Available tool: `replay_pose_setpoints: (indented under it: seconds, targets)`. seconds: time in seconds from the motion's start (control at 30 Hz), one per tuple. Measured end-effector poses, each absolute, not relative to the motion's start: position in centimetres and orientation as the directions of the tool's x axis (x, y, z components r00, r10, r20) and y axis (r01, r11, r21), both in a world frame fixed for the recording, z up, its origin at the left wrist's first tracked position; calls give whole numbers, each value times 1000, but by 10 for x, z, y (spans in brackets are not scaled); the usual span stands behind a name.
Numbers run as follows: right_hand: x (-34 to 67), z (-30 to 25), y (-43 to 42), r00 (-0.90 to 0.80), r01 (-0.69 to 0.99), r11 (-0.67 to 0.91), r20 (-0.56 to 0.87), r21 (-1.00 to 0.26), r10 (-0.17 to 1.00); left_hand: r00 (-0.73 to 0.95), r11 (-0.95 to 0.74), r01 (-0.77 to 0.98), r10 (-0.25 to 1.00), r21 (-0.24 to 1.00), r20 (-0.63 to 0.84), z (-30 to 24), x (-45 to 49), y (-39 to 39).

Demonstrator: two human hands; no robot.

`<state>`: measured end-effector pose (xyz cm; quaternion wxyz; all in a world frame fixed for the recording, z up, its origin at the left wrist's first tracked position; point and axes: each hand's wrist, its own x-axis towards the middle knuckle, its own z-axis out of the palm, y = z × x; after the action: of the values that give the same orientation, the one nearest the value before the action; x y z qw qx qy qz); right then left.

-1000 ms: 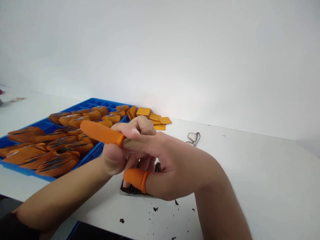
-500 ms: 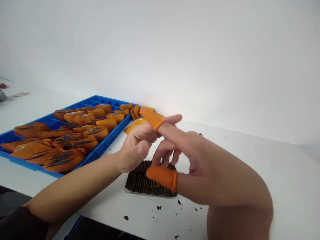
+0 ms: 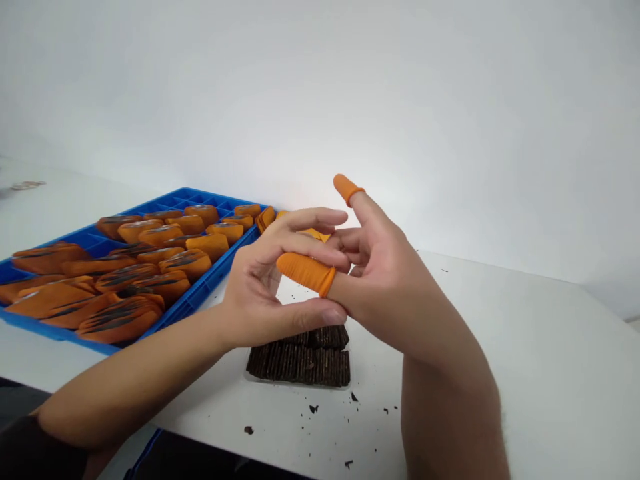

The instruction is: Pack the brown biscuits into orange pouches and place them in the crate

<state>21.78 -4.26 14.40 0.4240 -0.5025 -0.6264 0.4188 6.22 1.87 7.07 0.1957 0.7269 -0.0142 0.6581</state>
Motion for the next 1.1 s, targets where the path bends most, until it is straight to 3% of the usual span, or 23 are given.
replay_pose_setpoints:
  seconds: [0.1,0.2,0.37,0.5,0.63,0.87,1.0,1.1]
  targets:
    - [218,145,-43,-154,268,69,28,-961,988,216,-879,-299,316,371,924,72,57,18]
    - [225,142,-37,-235,277,97,30,-956,972,258,-863,-287,348,415,901,74,54,18]
    - [230,140,-31,-312,341,117,5,-933,950,217,-870,-369,262,327,940,76,56,21]
    - [227,142,-32,-368,338,89,-44,-937,929,174,-832,-412,330,373,928,73,59,21]
    - [226,140,-33,-377,318,82,-47,-944,925,181,-820,-445,310,359,933,69,60,22]
    - [220,138,-39,-350,305,128,14,-944,937,266,-761,-524,280,382,922,67,54,26]
    - [217,142,-46,-330,291,174,72,-941,941,227,-794,-538,187,283,956,67,56,29]
    - [218,142,-47,-337,282,183,81,-942,938,188,-814,-509,210,278,959,68,58,30]
